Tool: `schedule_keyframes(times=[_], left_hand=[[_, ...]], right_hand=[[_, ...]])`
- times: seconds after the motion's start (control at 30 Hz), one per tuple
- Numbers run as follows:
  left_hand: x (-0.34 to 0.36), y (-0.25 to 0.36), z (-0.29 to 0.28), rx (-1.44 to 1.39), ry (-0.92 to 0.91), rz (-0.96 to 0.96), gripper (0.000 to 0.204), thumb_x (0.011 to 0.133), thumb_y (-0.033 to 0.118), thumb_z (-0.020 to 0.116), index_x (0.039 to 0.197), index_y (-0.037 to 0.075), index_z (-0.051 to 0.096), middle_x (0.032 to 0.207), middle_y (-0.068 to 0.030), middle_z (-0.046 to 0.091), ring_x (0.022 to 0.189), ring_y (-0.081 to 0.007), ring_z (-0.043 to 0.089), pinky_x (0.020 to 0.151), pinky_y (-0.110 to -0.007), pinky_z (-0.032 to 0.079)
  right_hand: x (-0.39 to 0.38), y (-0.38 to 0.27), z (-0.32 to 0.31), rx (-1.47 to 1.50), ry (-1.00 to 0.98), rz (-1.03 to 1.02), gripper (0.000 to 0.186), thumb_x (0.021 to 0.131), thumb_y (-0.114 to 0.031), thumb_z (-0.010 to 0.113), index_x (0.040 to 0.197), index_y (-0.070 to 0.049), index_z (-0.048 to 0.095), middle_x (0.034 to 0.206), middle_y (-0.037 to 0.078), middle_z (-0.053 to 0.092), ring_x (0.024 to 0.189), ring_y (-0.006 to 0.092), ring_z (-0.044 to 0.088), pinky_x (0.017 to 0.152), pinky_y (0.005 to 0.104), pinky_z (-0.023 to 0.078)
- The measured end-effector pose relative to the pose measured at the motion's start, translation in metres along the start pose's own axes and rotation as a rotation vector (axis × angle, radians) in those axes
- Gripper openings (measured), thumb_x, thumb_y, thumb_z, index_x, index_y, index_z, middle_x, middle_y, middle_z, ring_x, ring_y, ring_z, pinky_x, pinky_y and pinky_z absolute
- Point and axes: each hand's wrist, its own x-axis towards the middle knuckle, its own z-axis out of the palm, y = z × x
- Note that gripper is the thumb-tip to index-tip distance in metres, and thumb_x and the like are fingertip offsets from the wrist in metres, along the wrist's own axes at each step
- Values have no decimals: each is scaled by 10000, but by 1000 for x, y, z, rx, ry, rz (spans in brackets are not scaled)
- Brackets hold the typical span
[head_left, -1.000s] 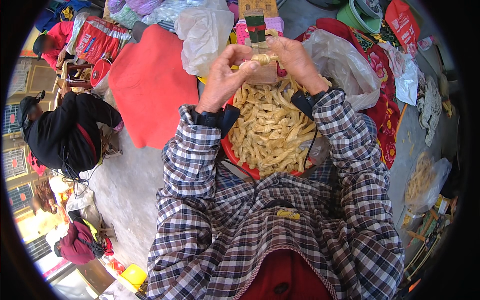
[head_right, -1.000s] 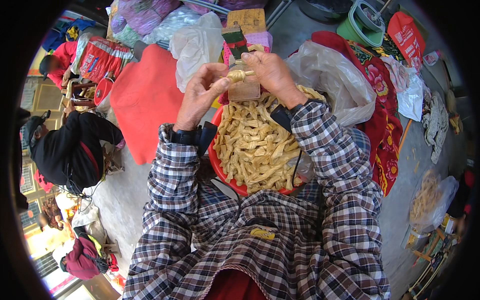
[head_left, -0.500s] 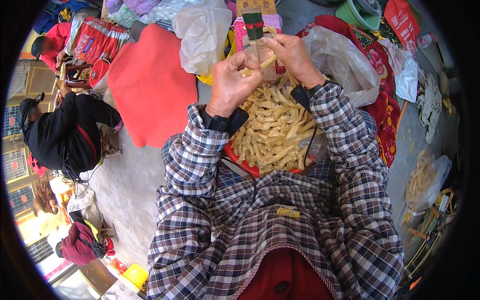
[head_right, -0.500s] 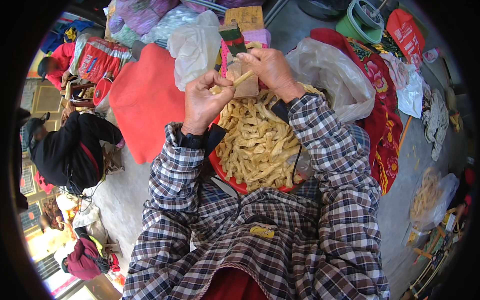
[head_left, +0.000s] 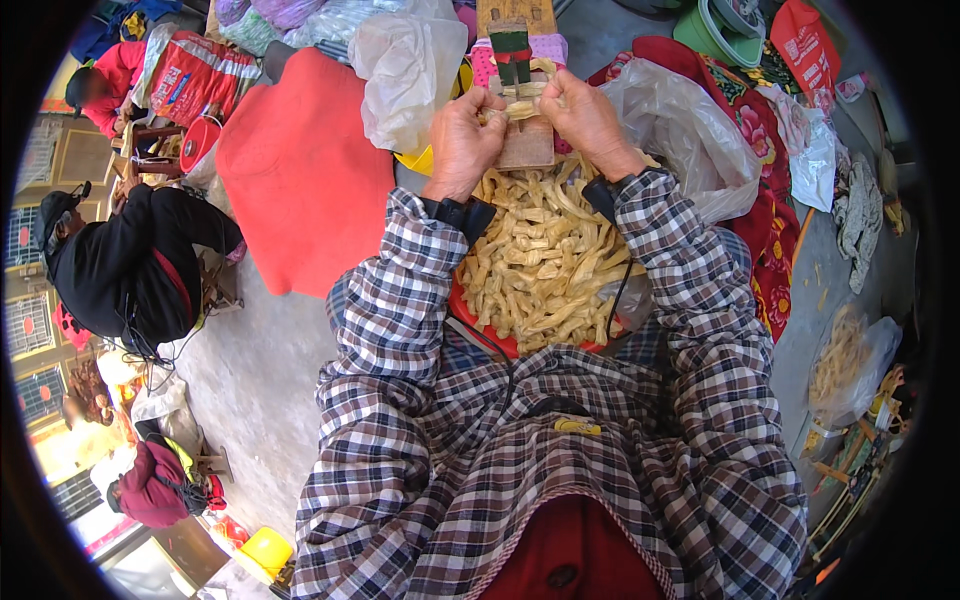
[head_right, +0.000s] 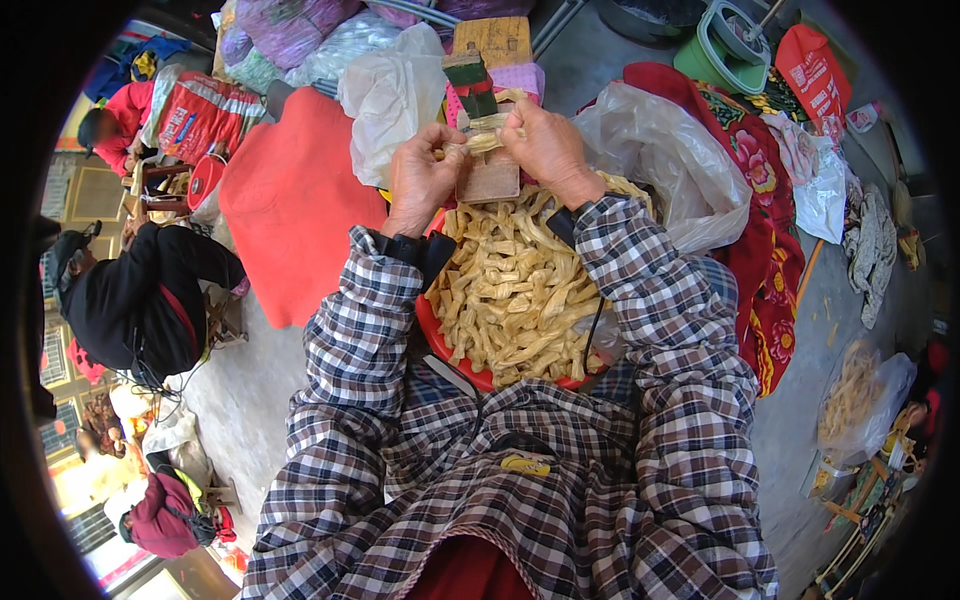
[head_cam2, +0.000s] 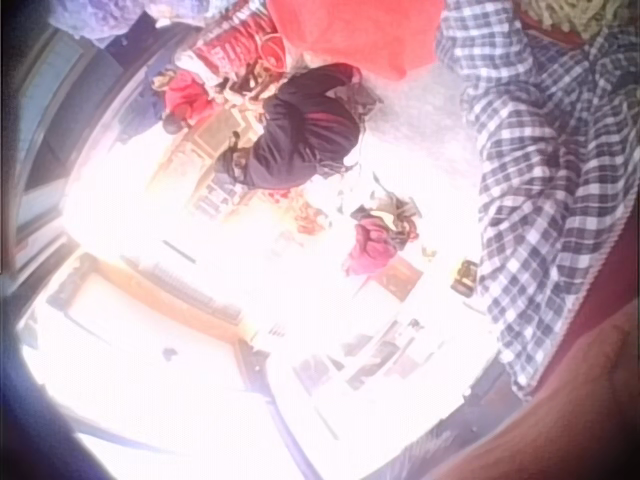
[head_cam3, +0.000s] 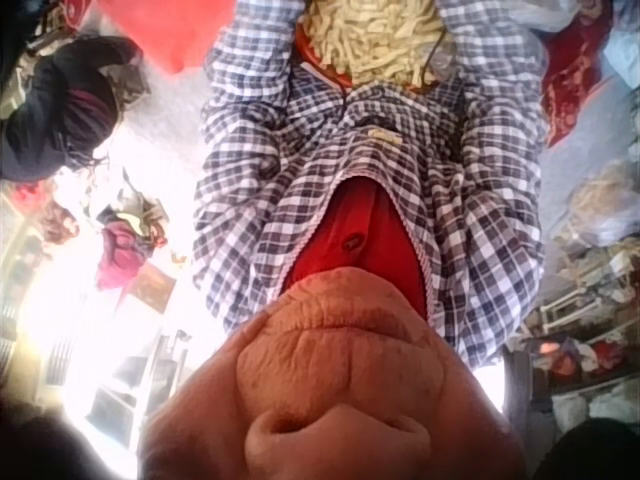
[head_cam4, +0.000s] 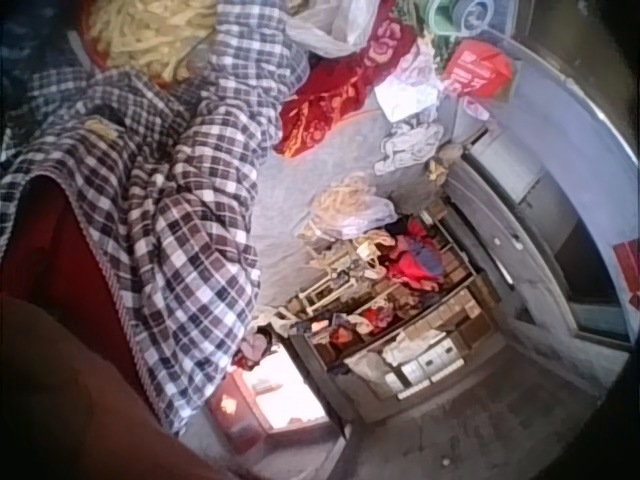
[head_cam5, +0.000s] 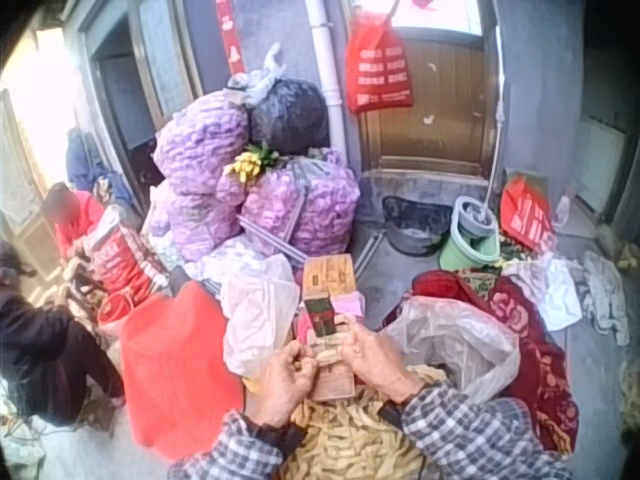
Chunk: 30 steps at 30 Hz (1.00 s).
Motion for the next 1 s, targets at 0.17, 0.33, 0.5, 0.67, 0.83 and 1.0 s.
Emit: schedule_keyframes(times=[0.17, 0.33, 0.5, 0.67, 0.83, 1.0], left_hand=[[-1, 1, 3, 343, -40, 100, 94, 715, 105, 686, 778, 56, 636, 692, -132, 627, 712, -330, 571, 623, -444, 473], [-17, 12, -12, 170, -201, 36, 267, 762, 215, 729, 948, 63, 613, 710, -142, 649, 680, -338, 625, 600, -429, 491], [-27, 25, -13, 141, -242, 149, 329, 835, 250, 694, 1086, 76, 572, 721, -189, 636, 674, -362, 639, 581, -422, 490], [-19, 26, -23, 222, 33, 288, 121, 876, 164, 647, 827, 56, 619, 663, -173, 595, 637, -370, 598, 562, -448, 457], [-6, 17, -53, 338, 236, 137, 139, 903, 174, 633, 835, 54, 617, 641, -144, 594, 587, -327, 590, 528, -412, 451], [-14, 29, -46, 45, 71, 192, 131, 959, 114, 571, 907, 2, 617, 650, -44, 590, 614, -84, 549, 559, -245, 445]], right_hand=[[-3, -3, 10, -260, -32, -34, 224, 831, -261, 648, 857, -51, 578, 719, 152, 644, 694, 366, 634, 610, 455, 483], [-6, -4, 7, -172, 7, -44, 244, 819, -256, 674, 825, -37, 568, 672, 131, 634, 634, 294, 644, 581, 407, 487], [-10, -12, -6, 365, -315, 20, 269, 884, -271, 659, 782, -47, 551, 646, -28, 512, 605, 64, 479, 523, 250, 383], [-10, -22, -14, 610, -456, 42, 328, 934, -345, 610, 760, -69, 566, 680, -71, 457, 612, 34, 386, 513, 218, 314], [-5, -30, -43, 482, -508, 100, 388, 927, -411, 610, 728, -80, 575, 650, -65, 436, 593, 37, 362, 503, 214, 294], [-1, -45, -68, 1156, -492, -151, 321, 1001, -304, 500, 1099, -25, 624, 756, -10, 582, 601, 10, 446, 528, 144, 353]])
